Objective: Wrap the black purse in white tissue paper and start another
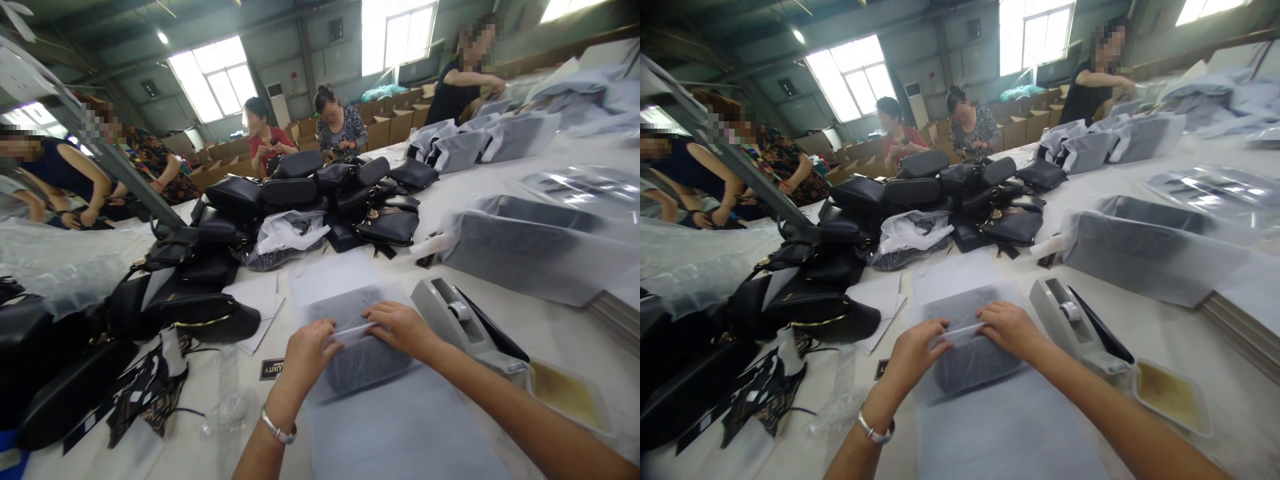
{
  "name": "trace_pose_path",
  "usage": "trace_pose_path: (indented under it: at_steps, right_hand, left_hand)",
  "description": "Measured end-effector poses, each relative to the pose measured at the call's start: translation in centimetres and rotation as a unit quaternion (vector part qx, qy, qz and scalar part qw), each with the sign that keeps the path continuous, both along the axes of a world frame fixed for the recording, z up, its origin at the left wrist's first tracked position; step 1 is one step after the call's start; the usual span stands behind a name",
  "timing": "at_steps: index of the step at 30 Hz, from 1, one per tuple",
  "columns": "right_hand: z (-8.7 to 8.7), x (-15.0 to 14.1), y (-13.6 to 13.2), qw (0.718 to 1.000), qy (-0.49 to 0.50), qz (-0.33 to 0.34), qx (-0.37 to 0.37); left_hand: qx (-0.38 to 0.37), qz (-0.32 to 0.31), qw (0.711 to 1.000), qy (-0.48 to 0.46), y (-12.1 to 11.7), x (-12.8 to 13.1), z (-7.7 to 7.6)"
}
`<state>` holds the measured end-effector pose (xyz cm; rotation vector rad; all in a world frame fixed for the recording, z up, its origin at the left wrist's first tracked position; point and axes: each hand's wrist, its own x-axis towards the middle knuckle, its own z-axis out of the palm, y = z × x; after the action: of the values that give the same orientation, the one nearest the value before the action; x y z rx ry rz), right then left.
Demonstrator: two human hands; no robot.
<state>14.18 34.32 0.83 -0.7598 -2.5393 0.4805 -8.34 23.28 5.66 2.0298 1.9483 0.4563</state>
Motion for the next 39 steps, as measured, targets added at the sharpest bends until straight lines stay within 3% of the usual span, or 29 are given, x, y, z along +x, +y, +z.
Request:
trace_pose_path:
  at_steps: [5, 11, 18, 23, 28, 30, 34, 37, 39]
  right_hand:
    - [-0.3, 0.0, 0.1, 1.000, 0.007, -0.009, -0.009]
    - [-0.3, -0.1, 0.1, 0.999, 0.001, -0.027, -0.022]
    - [-0.1, -0.2, 0.0, 0.999, -0.003, -0.033, -0.036]
    - [-0.1, -0.3, 0.2, 0.998, -0.004, -0.044, -0.040]
    - [-0.1, -0.6, 0.2, 0.996, -0.025, -0.069, -0.046]
    - [0.0, -0.7, 0.1, 0.996, -0.030, -0.073, -0.042]
    - [0.1, -0.8, 0.1, 0.996, -0.033, -0.082, -0.025]
    - [0.0, -1.0, 0.5, 0.993, -0.035, -0.116, -0.006]
    - [0.0, -1.0, 1.0, 0.989, -0.029, -0.146, 0.020]
  left_hand:
    - [-0.031, 0.049, 0.998, -0.006, 0.3, -1.0, 0.7]
    - [0.028, 0.037, 0.999, -0.012, 0.5, -1.3, 0.8]
    - [0.017, 0.016, 0.999, 0.041, 0.6, -1.5, 1.1]
    - [0.045, 0.041, 0.998, 0.025, 1.1, -1.9, 0.7]
    - [0.202, 0.078, 0.971, 0.096, 0.2, 0.2, -1.2]
    - [0.241, 0.058, 0.964, 0.091, -0.7, 1.9, -2.7]
    - [0.202, -0.042, 0.976, 0.070, -2.2, 4.7, -6.1]
    - [0.176, -0.045, 0.979, 0.092, -2.3, 5.4, -7.6]
    - [0.151, -0.025, 0.981, 0.117, -2.1, 5.4, -7.8]
